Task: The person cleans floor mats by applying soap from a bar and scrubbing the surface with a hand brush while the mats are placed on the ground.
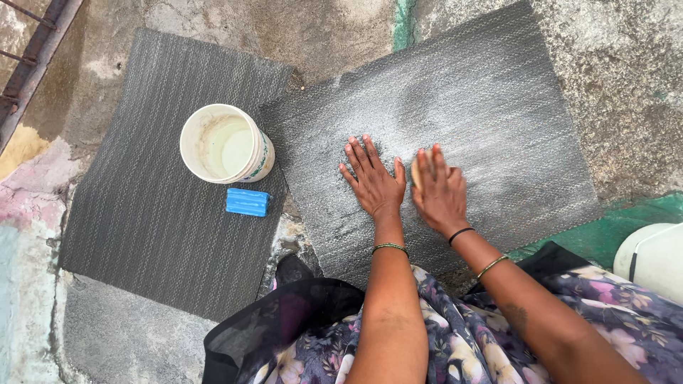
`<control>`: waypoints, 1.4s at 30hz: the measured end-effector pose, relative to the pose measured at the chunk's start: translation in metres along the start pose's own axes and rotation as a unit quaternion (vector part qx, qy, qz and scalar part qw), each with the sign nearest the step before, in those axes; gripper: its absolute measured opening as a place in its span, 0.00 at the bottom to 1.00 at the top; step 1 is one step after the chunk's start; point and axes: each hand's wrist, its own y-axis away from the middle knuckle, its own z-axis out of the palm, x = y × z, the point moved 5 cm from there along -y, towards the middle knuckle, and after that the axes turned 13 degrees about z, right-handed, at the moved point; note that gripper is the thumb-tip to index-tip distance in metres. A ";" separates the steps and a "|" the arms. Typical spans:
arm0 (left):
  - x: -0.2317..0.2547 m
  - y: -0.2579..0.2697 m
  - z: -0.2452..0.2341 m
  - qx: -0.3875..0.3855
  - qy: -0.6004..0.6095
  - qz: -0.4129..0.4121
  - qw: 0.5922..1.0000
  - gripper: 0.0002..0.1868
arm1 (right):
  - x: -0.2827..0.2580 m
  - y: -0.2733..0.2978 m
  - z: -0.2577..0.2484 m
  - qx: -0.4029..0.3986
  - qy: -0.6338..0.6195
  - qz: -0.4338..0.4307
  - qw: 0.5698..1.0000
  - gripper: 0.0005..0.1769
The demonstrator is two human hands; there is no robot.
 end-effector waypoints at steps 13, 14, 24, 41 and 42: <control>0.030 -0.008 0.007 -0.056 -0.088 0.068 0.992 0.40 | 0.132 -0.060 -0.016 0.039 0.003 0.194 0.980 0.51; 0.041 -0.005 0.013 -0.063 -0.085 0.073 0.992 0.40 | 0.129 -0.057 -0.013 0.034 0.007 0.200 0.979 0.51; 0.092 0.008 0.022 -0.063 -0.046 0.226 0.971 0.39 | 0.067 -0.076 -0.033 0.051 -0.016 0.064 0.997 0.47; 0.094 0.012 0.027 -0.058 -0.012 0.216 0.975 0.42 | 0.133 -0.065 -0.016 0.000 -0.029 0.119 0.992 0.47; 0.095 0.011 0.027 -0.063 -0.010 0.213 0.975 0.42 | 0.154 -0.078 -0.015 -0.018 -0.033 0.173 0.984 0.47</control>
